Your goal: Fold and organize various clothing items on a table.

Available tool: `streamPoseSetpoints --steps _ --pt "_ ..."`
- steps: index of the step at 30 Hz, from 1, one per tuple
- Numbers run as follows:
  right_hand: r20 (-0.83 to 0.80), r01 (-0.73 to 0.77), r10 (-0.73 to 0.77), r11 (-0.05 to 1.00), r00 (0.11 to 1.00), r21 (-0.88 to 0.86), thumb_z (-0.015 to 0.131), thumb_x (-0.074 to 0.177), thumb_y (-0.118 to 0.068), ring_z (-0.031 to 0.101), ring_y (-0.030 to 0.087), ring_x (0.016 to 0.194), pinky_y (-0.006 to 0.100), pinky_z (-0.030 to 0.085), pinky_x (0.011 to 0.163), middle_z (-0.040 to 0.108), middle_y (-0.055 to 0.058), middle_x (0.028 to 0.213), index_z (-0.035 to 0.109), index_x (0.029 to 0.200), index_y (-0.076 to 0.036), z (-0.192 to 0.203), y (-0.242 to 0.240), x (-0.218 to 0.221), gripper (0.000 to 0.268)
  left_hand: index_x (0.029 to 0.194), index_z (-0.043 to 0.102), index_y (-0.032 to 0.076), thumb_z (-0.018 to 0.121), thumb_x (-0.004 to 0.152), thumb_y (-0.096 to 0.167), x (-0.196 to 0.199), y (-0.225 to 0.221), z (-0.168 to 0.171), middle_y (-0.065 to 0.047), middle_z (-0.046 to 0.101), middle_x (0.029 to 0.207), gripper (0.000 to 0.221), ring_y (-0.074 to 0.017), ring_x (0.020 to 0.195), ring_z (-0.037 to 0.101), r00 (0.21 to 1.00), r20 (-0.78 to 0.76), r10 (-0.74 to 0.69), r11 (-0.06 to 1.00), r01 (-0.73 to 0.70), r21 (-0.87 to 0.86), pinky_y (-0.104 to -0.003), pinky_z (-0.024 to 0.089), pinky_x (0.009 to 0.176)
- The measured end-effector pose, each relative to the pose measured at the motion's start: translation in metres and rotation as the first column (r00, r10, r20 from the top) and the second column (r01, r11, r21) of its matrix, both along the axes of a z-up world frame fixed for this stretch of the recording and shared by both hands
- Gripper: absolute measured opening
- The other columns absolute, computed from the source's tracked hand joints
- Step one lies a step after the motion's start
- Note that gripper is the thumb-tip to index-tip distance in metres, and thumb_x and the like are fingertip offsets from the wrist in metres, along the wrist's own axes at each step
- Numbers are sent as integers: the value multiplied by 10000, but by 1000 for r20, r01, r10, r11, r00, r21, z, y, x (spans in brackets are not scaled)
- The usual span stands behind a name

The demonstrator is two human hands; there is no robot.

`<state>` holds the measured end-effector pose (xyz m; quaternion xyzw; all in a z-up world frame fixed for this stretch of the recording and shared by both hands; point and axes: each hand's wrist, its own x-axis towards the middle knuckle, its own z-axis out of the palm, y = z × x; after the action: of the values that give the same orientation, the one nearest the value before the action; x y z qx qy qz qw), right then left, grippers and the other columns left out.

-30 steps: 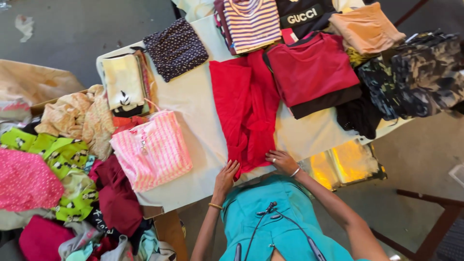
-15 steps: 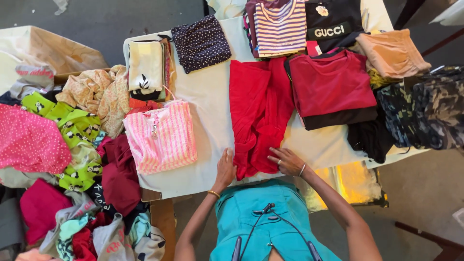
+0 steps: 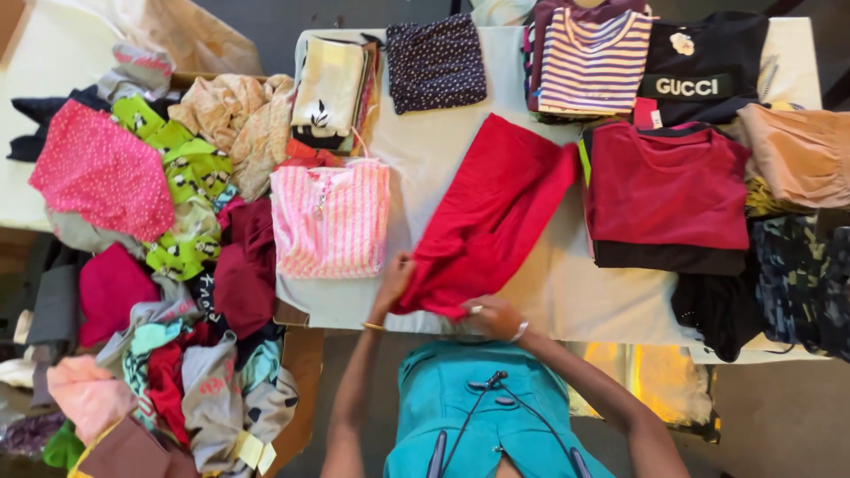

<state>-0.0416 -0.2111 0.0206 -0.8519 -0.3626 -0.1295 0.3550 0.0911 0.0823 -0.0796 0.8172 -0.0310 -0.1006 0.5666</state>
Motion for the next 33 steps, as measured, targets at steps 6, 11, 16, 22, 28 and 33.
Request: streamPoseSetpoints --steps 6,11,16,22,28,33 --pt "-493 -293 150 929 857 -226 698 908 -344 721 309 886 443 571 725 738 103 975 734 1104 -155 13 53 32 275 1213 602 60 667 957 192 -59 36 130 -154 656 1179 295 -345 1052 658 992 119 37 721 -109 685 -470 527 879" --pt "-377 417 -359 905 854 85 701 943 -233 735 296 806 420 578 694 731 114 889 669 1007 -97 12 -25 123 153 1337 545 62 708 881 160 -109 2 109 -152 492 1452 494 -354 1279 537 936 351 -15 689 -245 682 -476 464 1035" --pt "-224 779 -770 623 597 -68 865 952 -438 706 353 733 479 565 689 715 203 807 454 1226 61 -115 -107 223 702 1423 479 81 724 833 134 -119 -12 80 -139 434 1533 641 -338 1363 466 930 359 83 629 -328 705 -502 407 1102" --pt "-790 897 -528 439 313 62 862 805 -217 576 152 459 316 444 377 648 78 670 353 1347 -39 -140 -109 293 764 1522 383 103 683 843 127 -124 -19 73 -154 389 1578 742 -341 1419 420 923 352 154 553 -376 744 -577 333 1129" --pt "-727 711 -227 522 648 471 798 966 -80 582 73 593 254 460 470 659 14 845 559 1192 -30 -100 -141 336 332 1589 334 136 598 864 70 -130 -20 60 -86 390 1611 774 -299 1492 367 899 423 110 396 -431 811 -689 191 1186" --pt "-672 827 -564 547 480 132 835 846 -114 670 188 655 323 523 564 674 89 845 489 1256 -40 -141 -173 333 542 1566 342 136 646 825 94 -139 -26 59 -53 407 1569 802 -266 1492 358 964 258 64 368 -263 892 -751 122 1196"
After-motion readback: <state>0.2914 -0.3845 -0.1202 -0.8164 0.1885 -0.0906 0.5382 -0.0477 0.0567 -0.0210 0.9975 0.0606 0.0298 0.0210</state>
